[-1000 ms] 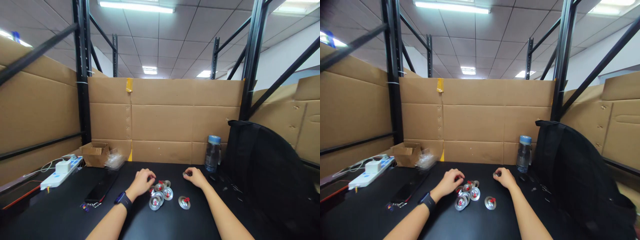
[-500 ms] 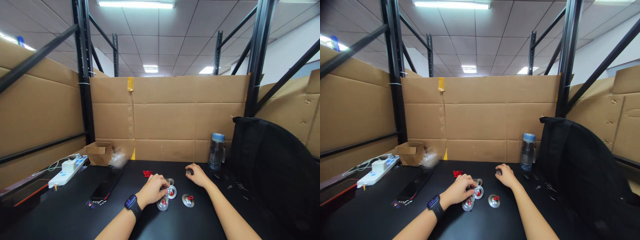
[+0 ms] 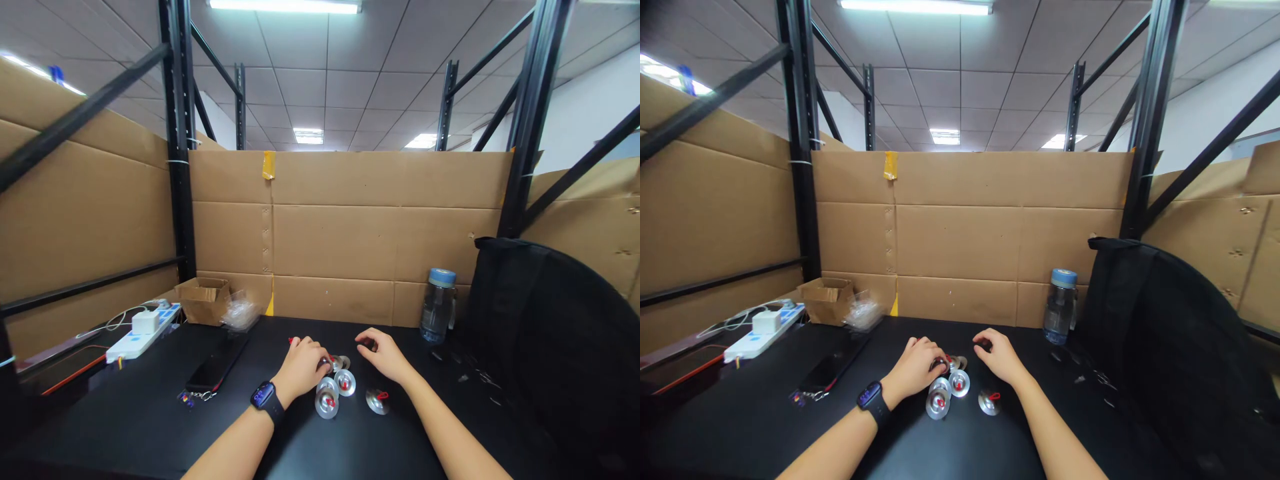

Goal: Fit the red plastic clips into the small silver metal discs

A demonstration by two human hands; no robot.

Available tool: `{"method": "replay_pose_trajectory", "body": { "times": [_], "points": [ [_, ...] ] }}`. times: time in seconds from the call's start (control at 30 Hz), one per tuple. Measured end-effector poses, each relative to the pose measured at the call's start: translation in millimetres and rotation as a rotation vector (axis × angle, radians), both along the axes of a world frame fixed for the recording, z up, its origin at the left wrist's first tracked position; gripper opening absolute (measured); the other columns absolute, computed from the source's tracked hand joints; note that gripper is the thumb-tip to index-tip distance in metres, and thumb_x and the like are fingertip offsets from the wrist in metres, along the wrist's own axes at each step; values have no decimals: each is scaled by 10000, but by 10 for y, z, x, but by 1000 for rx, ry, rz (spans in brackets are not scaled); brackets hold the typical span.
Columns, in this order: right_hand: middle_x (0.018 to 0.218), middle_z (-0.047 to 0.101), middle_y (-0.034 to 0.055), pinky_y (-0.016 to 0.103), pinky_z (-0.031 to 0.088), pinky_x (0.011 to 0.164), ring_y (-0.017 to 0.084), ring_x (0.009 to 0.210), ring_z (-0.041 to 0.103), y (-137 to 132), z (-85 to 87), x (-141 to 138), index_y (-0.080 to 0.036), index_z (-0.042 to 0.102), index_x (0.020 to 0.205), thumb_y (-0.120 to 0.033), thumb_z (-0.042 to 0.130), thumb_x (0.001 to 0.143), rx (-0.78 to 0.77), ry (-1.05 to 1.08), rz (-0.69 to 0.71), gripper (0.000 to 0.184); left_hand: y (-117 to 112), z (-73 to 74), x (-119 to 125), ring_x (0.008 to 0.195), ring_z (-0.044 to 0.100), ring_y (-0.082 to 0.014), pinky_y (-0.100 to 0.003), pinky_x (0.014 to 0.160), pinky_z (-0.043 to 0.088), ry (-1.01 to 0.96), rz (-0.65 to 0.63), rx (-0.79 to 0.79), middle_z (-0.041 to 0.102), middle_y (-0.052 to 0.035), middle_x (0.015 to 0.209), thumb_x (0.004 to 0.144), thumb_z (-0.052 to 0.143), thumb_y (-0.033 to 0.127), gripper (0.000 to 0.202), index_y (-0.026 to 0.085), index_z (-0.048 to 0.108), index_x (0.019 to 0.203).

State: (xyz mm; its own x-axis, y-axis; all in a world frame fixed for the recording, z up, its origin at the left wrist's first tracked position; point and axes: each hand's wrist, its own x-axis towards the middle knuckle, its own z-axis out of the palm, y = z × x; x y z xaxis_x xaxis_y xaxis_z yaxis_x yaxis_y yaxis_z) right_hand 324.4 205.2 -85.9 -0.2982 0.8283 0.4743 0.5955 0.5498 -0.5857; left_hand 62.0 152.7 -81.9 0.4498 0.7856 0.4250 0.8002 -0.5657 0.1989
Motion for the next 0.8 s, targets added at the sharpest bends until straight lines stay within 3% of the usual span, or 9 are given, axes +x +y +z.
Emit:
{"method": "replay_pose_trajectory", "body": {
  "times": [0.07, 0.27, 0.37, 0.5, 0.6, 0.67, 0.73, 0.8],
  "points": [
    [947, 706, 70, 294, 468, 688, 194, 845, 639, 4, -6, 10, -183, 745, 944, -273, 631, 813, -14, 4, 6, 195, 22, -11, -25, 983, 569, -242, -402, 880, 305, 18, -1, -33, 721, -44, 935, 940, 596, 291, 173, 258, 756, 881],
    [896, 699, 61, 277, 462, 669, 188, 826, 630, 4, -20, 24, -184, 750, 902, -252, 628, 808, -29, -3, 32, 168, 38, 17, -38, 1025, 560, -238, -409, 872, 274, 19, 13, -30, 738, -17, 990, 917, 621, 219, 170, 301, 768, 894],
    [892, 705, 59, 276, 468, 674, 187, 823, 632, -2, -23, 16, -183, 753, 891, -239, 631, 801, -36, -7, 39, 162, 45, 32, -29, 1037, 551, -246, -421, 883, 262, 43, 6, -47, 741, -24, 963, 926, 616, 222, 193, 278, 760, 811],
    [893, 708, 63, 279, 471, 668, 188, 824, 633, -25, -13, 6, -181, 754, 885, -225, 627, 802, -40, -6, 46, 157, 44, 18, -20, 1022, 560, -242, -416, 893, 267, 21, 30, -27, 726, -46, 971, 931, 610, 233, 148, 228, 720, 831],
    [943, 710, 68, 275, 483, 646, 191, 836, 637, -77, 10, -54, -189, 745, 974, -250, 657, 804, -55, 49, 70, 201, 33, 13, -2, 983, 586, -223, -398, 902, 280, -123, 65, -24, 725, -34, 944, 951, 563, 232, 136, 223, 685, 892],
    [1053, 707, 78, 274, 506, 648, 198, 879, 654, -138, 32, -150, -203, 705, 1128, -286, 714, 786, -82, 134, 113, 352, 35, 15, 31, 966, 611, -212, -385, 913, 296, -251, 89, -54, 730, -16, 936, 965, 531, 251, 146, 235, 672, 931],
    [1164, 693, 88, 289, 538, 697, 207, 934, 675, -211, 51, -283, -221, 654, 1232, -307, 784, 744, -97, 199, 170, 512, 54, 9, 78, 946, 644, -201, -368, 923, 328, -384, 93, -96, 737, -4, 938, 977, 511, 289, 156, 242, 658, 956],
    [1195, 697, 84, 315, 558, 768, 213, 957, 695, -278, 59, -422, -227, 658, 1220, -289, 817, 715, -98, 215, 205, 534, 93, -16, 124, 919, 674, -186, -336, 915, 374, -528, 63, -134, 742, 4, 931, 979, 499, 317, 159, 240, 637, 966]
  ]
}}
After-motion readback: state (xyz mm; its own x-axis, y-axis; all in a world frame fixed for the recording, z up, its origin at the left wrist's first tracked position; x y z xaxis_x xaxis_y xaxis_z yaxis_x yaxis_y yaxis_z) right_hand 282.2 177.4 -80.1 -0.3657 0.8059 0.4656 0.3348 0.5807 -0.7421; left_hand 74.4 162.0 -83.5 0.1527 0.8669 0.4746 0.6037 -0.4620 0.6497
